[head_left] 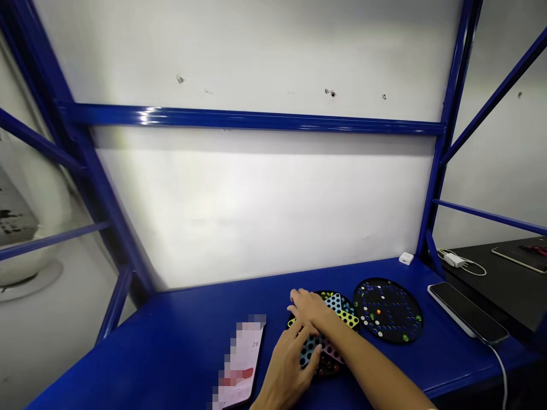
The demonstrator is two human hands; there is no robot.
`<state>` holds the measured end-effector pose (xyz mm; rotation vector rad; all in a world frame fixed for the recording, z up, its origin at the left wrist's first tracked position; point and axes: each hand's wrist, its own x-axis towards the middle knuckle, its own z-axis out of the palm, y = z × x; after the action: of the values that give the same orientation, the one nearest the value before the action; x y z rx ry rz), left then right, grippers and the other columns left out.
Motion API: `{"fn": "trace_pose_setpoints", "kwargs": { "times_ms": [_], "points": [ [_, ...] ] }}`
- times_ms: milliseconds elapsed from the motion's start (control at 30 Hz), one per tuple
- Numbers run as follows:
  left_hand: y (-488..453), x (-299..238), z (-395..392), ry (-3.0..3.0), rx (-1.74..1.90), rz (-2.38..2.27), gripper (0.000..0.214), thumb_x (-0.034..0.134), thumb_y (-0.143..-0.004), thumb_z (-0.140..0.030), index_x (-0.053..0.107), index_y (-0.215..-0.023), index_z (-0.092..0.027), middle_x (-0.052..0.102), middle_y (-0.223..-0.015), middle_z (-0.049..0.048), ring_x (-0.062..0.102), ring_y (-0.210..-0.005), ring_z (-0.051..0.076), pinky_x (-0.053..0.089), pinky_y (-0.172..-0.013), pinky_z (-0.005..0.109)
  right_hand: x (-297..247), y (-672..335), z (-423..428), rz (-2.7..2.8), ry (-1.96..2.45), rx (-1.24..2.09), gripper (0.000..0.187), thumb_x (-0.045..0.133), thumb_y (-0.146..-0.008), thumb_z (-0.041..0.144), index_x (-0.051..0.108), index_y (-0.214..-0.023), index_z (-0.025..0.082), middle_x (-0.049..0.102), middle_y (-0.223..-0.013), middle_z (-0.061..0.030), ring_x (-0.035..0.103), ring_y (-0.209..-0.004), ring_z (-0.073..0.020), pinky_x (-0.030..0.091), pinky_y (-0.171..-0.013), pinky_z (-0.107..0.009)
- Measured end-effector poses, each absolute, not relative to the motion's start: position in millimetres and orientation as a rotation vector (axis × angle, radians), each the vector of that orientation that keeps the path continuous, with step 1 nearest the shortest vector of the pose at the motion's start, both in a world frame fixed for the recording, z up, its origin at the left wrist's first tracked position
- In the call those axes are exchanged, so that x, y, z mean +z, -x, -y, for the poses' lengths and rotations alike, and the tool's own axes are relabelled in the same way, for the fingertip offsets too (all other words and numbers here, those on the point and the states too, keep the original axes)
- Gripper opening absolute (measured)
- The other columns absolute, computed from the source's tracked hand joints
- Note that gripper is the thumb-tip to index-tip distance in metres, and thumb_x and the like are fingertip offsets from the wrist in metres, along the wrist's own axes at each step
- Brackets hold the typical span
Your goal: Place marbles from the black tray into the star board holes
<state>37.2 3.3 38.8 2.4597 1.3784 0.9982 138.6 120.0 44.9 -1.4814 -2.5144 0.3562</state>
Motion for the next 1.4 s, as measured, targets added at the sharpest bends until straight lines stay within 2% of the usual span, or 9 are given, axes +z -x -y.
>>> {"fn": "trace_pose_setpoints", "kwargs": {
  "times_ms": [133,267,533,733,833,933,1067,1200,1400],
  "points": [
    [-38,40,-2,-2.465,0.985,-1.381,0.012,0.055,-0.093,-0.029,0.066,-0.094,-0.026,0.07,-0.103,0.0042,0.068,-0.09,0.023,0.054,-0.08,0.033,36,-133,-119,2.527,1.455,0.224,0.028,0.043,-0.102,0.035,0.063,-0.112,0.019,0.066,-0.117,-0.0129,0.069,-0.09,-0.0256,0.055,-0.08,-0.041],
    [-38,38,-2,-2.461,1.002,-1.367,0.011,0.056,-0.093,-0.029,0.066,-0.096,-0.026,0.07,-0.103,0.0033,0.068,-0.089,0.022,0.055,-0.079,0.032,31,-134,-120,2.478,1.416,0.256,0.026,0.042,-0.101,0.034,0.063,-0.106,0.02,0.062,-0.115,-0.0117,0.063,-0.101,-0.0254,0.053,-0.087,-0.039],
    [-36,36,-4,-2.426,0.989,-1.324,0.013,0.054,-0.095,-0.03,0.066,-0.096,-0.026,0.069,-0.101,0.0033,0.067,-0.093,0.022,0.055,-0.083,0.033,23,-127,-127,2.522,1.339,0.337,0.03,0.054,-0.096,0.032,0.059,-0.124,0.022,0.052,-0.131,-0.0125,0.049,-0.12,-0.0291,0.042,-0.103,-0.047],
    [-36,37,-2,-2.424,0.998,-1.318,0.012,0.054,-0.095,-0.03,0.065,-0.095,-0.026,0.068,-0.1,0.0043,0.067,-0.094,0.023,0.055,-0.084,0.033,20,-125,-130,2.638,1.175,0.451,0.042,0.049,-0.099,0.04,0.055,-0.135,0.019,0.048,-0.146,-0.0159,0.038,-0.139,-0.0332,0.031,-0.113,-0.057],
    [-36,38,-1,-2.421,0.968,-1.301,0.011,0.054,-0.096,-0.03,0.064,-0.097,-0.026,0.068,-0.105,0.0048,0.066,-0.099,0.023,0.055,-0.087,0.034,28,-139,-129,2.491,1.196,0.676,0.051,0.042,-0.101,0.045,0.046,-0.146,0.021,0.036,-0.159,-0.0144,0.025,-0.15,-0.0312,0.023,-0.119,-0.055],
    [-36,38,-2,-2.414,0.889,-1.282,0.011,0.054,-0.096,-0.03,0.063,-0.1,-0.026,0.067,-0.109,0.005,0.066,-0.099,0.022,0.055,-0.087,0.033,36,-178,-130,2.248,1.249,0.741,0.055,0.032,-0.103,0.049,0.042,-0.15,0.022,0.031,-0.163,-0.0129,0.023,-0.151,-0.0294,0.023,-0.12,-0.053],
    [-36,36,-3,-2.411,0.783,-1.29,0.011,0.058,-0.094,-0.027,0.064,-0.103,-0.027,0.066,-0.116,0.0053,0.065,-0.103,0.023,0.054,-0.091,0.036,30,-261,-132,1.92,1.457,0.506,0.041,0.042,-0.099,0.038,0.056,-0.133,0.022,0.054,-0.142,-0.0115,0.047,-0.133,-0.0261,0.035,-0.113,-0.045],
    [-36,33,-3,-2.403,0.78,-1.281,0.016,0.059,-0.091,-0.024,0.064,-0.105,-0.027,0.066,-0.119,0.0058,0.063,-0.106,0.024,0.052,-0.095,0.038,16,-334,-131,1.688,1.659,0.415,0.025,0.047,-0.092,0.032,0.065,-0.103,0.019,0.066,-0.112,-0.0103,0.062,-0.102,-0.0225,0.048,-0.091,-0.035],
    [-35,31,-3,-2.413,0.791,-1.29,0.017,0.061,-0.09,-0.024,0.065,-0.106,-0.028,0.066,-0.12,0.0051,0.063,-0.107,0.025,0.053,-0.096,0.039,24,-351,-106,1.911,1.535,0.737,0.018,0.068,-0.078,0.036,0.065,-0.085,0.02,0.063,-0.07,0.0011,0.057,-0.065,-0.0157,0.042,-0.062,-0.026]
  ]
}}
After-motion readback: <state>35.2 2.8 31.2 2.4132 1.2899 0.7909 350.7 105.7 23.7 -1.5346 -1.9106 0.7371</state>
